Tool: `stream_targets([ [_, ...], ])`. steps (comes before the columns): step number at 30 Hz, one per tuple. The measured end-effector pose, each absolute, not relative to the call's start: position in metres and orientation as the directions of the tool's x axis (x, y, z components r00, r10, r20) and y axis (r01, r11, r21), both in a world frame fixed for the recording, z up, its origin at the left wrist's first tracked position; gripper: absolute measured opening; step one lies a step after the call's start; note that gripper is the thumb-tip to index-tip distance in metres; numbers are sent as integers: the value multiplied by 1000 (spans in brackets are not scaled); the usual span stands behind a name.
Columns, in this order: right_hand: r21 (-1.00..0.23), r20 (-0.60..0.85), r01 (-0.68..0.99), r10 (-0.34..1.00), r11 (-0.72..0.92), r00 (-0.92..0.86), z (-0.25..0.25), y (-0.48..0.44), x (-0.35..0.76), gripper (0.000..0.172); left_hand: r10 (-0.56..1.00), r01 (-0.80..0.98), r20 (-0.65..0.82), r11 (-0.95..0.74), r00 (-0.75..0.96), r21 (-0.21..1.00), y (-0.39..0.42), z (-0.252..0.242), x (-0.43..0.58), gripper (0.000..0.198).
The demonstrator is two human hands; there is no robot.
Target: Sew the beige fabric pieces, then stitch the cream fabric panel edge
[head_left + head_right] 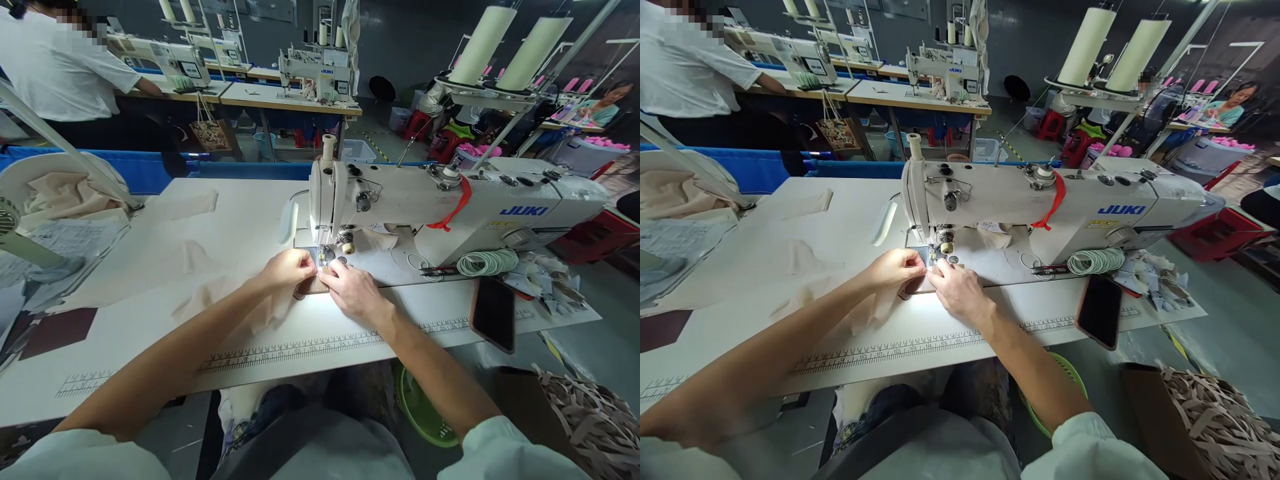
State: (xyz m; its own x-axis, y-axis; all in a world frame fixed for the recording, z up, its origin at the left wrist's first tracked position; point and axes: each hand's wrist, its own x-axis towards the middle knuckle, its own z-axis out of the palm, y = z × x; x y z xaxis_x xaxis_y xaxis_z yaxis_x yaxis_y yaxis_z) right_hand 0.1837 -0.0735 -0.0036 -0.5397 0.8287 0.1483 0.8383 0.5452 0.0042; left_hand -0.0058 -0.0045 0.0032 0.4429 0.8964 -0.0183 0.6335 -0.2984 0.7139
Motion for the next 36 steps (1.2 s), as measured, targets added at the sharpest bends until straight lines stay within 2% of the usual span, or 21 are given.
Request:
stream_targets([
  [2, 15, 143, 836, 827, 548, -544, -3, -73, 182, 27, 874, 690, 111, -446, 474, 570, -10, 4, -8, 9],
  [5, 19, 143, 836, 826, 549, -546, -3, -73, 180, 21, 759, 677, 265, -651, 595, 344, -27, -2, -10, 21],
  [8, 16, 147, 834, 824, 552, -548, -3, -73, 180, 20, 641, 599, 370, -765, 673, 236, -47, -17, -12, 30],
  [11, 13, 155, 832, 820, 555, -550, -3, -74, 180, 25, 525, 556, 495, -825, 692, 97, -58, -30, -13, 32],
  [16, -6, 184, 845, 831, 535, -525, -5, -75, 182, 28, 450, 548, 535, -836, 715, -30, -58, -32, -13, 32],
  [19, -29, 216, 881, 864, 472, -455, -5, -72, 188, 30, 460, 561, 499, -825, 734, -65, -51, -30, -12, 32],
  [24, -61, 252, 929, 907, 364, -339, -6, -63, 198, 35, 502, 575, 445, -818, 742, -35, -38, -33, -8, 31],
  [32, -110, 253, 925, 910, 364, -328, -8, -61, 198, 37, 489, 574, 426, -814, 761, -89, -30, -32, -3, 32],
  [36, -142, 260, 921, 912, 362, -318, -10, -62, 199, 37, 496, 566, 424, -823, 758, -49, -31, -30, -2, 29],
])
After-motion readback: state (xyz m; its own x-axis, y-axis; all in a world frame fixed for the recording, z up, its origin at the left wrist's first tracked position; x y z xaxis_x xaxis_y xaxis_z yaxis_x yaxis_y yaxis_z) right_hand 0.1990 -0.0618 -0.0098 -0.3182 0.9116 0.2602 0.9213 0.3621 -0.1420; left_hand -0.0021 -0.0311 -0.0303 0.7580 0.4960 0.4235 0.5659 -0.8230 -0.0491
